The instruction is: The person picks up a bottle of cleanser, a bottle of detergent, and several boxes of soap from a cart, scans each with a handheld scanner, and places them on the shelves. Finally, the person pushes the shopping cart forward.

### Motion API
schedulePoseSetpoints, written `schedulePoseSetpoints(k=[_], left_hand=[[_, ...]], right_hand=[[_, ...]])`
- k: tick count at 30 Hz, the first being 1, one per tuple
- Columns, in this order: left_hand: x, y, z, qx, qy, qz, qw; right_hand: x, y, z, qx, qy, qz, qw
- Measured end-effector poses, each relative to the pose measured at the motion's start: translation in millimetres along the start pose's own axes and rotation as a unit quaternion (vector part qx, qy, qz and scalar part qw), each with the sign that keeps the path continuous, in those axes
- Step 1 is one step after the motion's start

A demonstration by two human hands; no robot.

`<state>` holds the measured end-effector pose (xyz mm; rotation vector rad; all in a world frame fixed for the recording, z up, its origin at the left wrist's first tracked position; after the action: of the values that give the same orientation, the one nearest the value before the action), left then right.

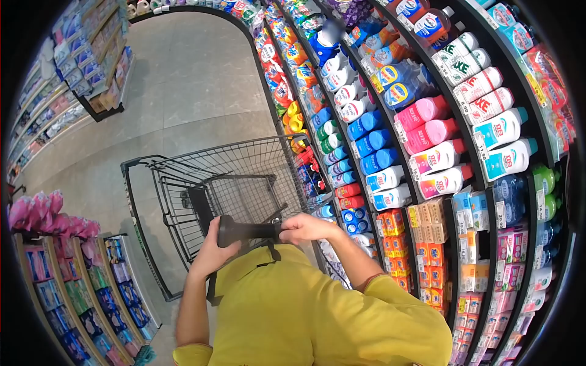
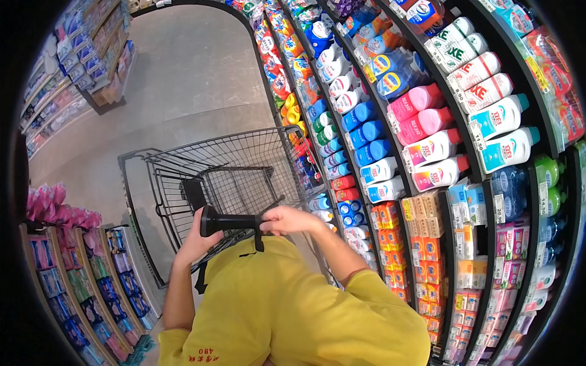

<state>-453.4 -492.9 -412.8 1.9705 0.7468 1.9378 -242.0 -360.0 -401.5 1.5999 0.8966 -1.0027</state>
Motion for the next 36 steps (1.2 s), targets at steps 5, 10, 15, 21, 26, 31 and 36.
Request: schedulePoseSetpoints(k=[5, 10, 15, 21, 26, 31, 36], left_hand=[[12.2, -7.0, 13.6, 0.057, -0.062, 0.120, 0.989], [41.2, -3.1, 32.4, 0.039, -0.188, 0.184, 0.964], [53.4, 0.5, 44.3, 0.004, -0.257, 0.240, 0.936], [47.3, -1.8, 52.8, -0.012, -0.252, 0.244, 0.936], [37.0, -12.8, 49.0, 0.027, -0.154, 0.165, 0.974], [37.7, -7.9, 48.6, -0.076, -0.021, 0.122, 0.989], [21.4, -6.2, 51.1, -0.203, 0.187, 0.089, 0.957]], right_hand=[[7.8, -7.4, -2.9, 0.076, 0.150, -0.045, 0.985], [-1.8, -16.1, 15.9, 0.006, 0.132, -0.054, 0.990], [-2.4, -21.9, 30.2, 0.038, -0.066, -0.066, 0.995], [6.3, -19.2, 35.6, 0.014, -0.039, -0.055, 0.998], [-10.5, -15.8, 29.0, 0.099, -0.101, -0.058, 0.988], [0.8, -16.0, 32.3, 0.098, -0.102, -0.034, 0.989], [6.0, -9.9, 22.2, 0.176, -0.098, -0.118, 0.972]])
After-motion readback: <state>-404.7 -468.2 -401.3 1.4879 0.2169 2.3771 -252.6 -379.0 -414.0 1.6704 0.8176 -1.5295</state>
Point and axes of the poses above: each hand's wrist, its own y-axis away from the middle knuckle, its own z-axis out of the palm, x = y × z, the point moved 5 cm from there along -y, towards the middle knuckle, and after that the axes turned 11 degrees about -z, right-handed, at the moved point
